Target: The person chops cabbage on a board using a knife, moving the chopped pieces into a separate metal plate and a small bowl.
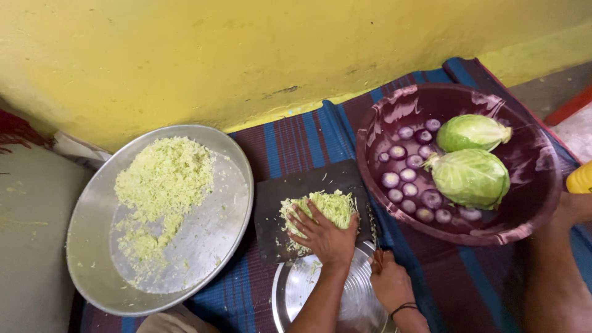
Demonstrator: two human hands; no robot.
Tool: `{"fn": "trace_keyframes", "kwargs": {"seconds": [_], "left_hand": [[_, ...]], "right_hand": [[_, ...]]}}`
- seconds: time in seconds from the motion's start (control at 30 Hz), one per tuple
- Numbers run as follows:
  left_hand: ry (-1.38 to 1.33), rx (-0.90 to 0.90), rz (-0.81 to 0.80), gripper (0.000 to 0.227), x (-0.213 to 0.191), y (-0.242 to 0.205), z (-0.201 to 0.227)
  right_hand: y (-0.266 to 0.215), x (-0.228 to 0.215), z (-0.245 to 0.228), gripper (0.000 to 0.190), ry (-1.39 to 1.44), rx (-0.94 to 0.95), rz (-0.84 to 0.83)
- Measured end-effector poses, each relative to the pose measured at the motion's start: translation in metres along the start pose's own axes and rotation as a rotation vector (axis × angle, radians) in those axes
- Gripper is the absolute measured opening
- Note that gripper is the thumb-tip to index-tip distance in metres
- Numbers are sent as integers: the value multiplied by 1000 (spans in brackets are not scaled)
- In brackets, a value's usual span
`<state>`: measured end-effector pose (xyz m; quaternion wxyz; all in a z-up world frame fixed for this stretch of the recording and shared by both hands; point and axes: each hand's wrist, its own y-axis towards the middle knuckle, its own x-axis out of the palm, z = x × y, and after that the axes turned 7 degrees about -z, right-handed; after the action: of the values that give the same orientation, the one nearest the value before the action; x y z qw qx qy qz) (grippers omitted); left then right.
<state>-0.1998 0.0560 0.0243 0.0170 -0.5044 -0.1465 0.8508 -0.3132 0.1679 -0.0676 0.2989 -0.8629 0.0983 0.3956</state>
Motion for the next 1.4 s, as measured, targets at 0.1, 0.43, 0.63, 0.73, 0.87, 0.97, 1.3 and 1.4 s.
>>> {"fn": "trace_keyframes", "kwargs": {"seconds": [0.1, 0.43, 0.63, 0.73, 0.87, 0.97, 1.3, 1.4], "left_hand": [[65, 8, -44, 112, 0, 5, -1], [382, 545, -61, 86, -14, 35, -66], [520, 963, -252, 83, -60, 74, -87], [612, 904, -301, 90, -83, 73, -74], [417, 524, -380, 126, -101, 61, -57], [231, 311, -473, 157, -92, 76, -55], [100, 852, -293, 110, -61, 78, -96], [143, 726, -148, 117, -62, 43, -108]], "right_hand": [[-4, -4, -8, 31, 40, -4, -11], [-10, -1, -16, 26, 142, -89, 7], [-10, 9, -17, 27, 81, -164, 13], [-10, 10, -18, 27, 66, -162, 35], [-13, 6, -23, 29, 106, -168, 47], [-15, 6, -27, 30, 71, -179, 42], [-17, 5, -21, 28, 166, -174, 68], [-17, -4, -25, 29, 131, -112, 44]]}}
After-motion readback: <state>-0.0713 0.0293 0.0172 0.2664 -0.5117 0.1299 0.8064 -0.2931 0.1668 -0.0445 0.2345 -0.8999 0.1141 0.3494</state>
